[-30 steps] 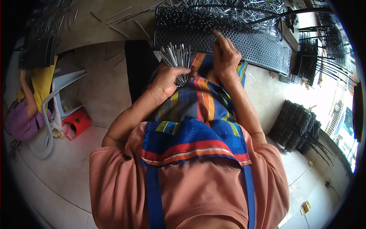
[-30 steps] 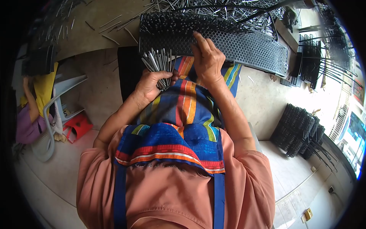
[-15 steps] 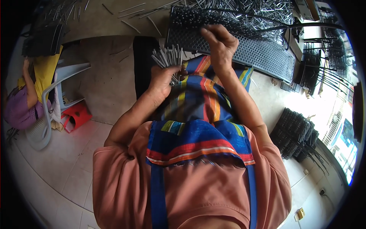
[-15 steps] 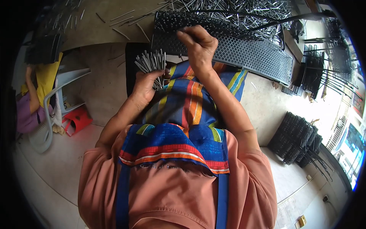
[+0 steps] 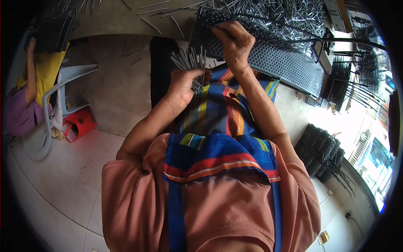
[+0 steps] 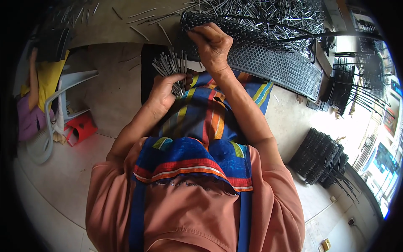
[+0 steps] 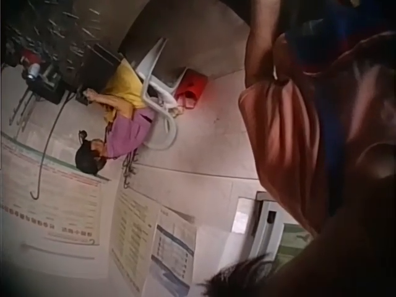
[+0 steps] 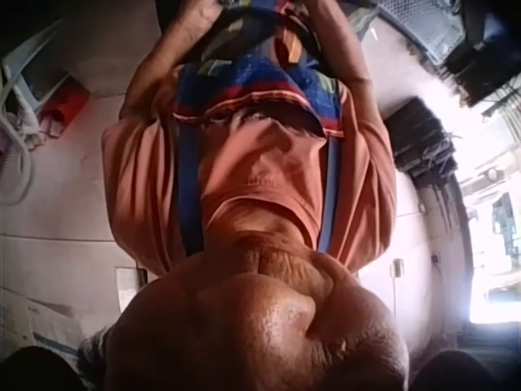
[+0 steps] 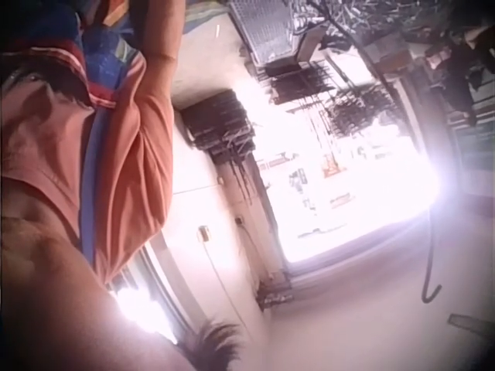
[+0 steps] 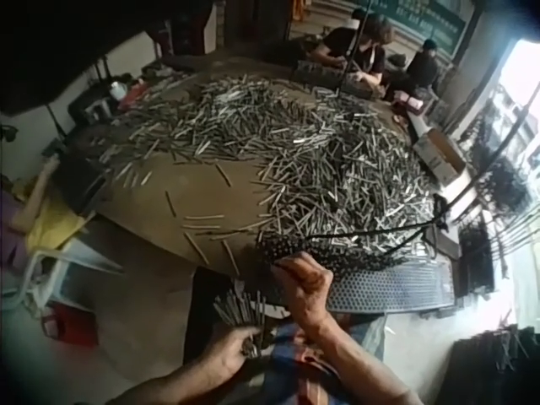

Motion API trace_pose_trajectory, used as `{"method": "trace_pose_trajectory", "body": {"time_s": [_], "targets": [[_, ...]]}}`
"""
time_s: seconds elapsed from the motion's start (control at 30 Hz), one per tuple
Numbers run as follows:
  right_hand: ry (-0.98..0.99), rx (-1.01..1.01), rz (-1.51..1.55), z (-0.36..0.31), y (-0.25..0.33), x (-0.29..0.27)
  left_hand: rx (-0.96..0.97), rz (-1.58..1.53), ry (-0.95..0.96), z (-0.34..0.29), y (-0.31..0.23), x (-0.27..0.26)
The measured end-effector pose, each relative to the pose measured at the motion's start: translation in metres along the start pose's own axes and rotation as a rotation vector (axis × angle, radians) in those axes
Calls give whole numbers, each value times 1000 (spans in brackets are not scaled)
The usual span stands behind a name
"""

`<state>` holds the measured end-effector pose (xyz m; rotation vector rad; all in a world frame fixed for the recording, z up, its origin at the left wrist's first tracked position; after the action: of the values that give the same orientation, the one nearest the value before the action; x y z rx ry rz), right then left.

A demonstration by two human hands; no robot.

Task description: Sorting and arranging thin metal spokes or rods at a workbench.

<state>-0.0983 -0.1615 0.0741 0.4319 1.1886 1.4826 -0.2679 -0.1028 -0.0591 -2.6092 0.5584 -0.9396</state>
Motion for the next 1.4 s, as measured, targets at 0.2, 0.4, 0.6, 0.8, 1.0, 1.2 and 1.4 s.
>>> {"method": "trace_pose_trajectory", "body": {"time_s": [0.2,0.4,0.6,0.8,1.0,1.2,1.4], "targets": [[69,-80,-373,4,25,18,14,-13,3,0,-3,-3],[114,-180,-423,5,25,23,25,-90,15,0,-9,5],[316,178,-281,-11,4,21,76,-78,124,-4,-24,18],[448,868,158,-52,-38,22,36,-55,97,-14,-15,31],[-138,449,276,-18,-24,-29,-8,165,32,-4,1,9],[-68,66,140,-10,-6,-25,-65,287,142,-15,26,3],[-59,74,116,-10,-6,-16,19,229,38,-13,7,10]]}}
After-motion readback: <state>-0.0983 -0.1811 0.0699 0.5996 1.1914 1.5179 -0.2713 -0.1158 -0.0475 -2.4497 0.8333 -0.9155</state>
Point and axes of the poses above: each hand's wrist, its own z-axis towards the middle knuckle, its own x-axis out of the palm, y = z × x, the point moved 10 cm from there along z, towards the middle knuckle
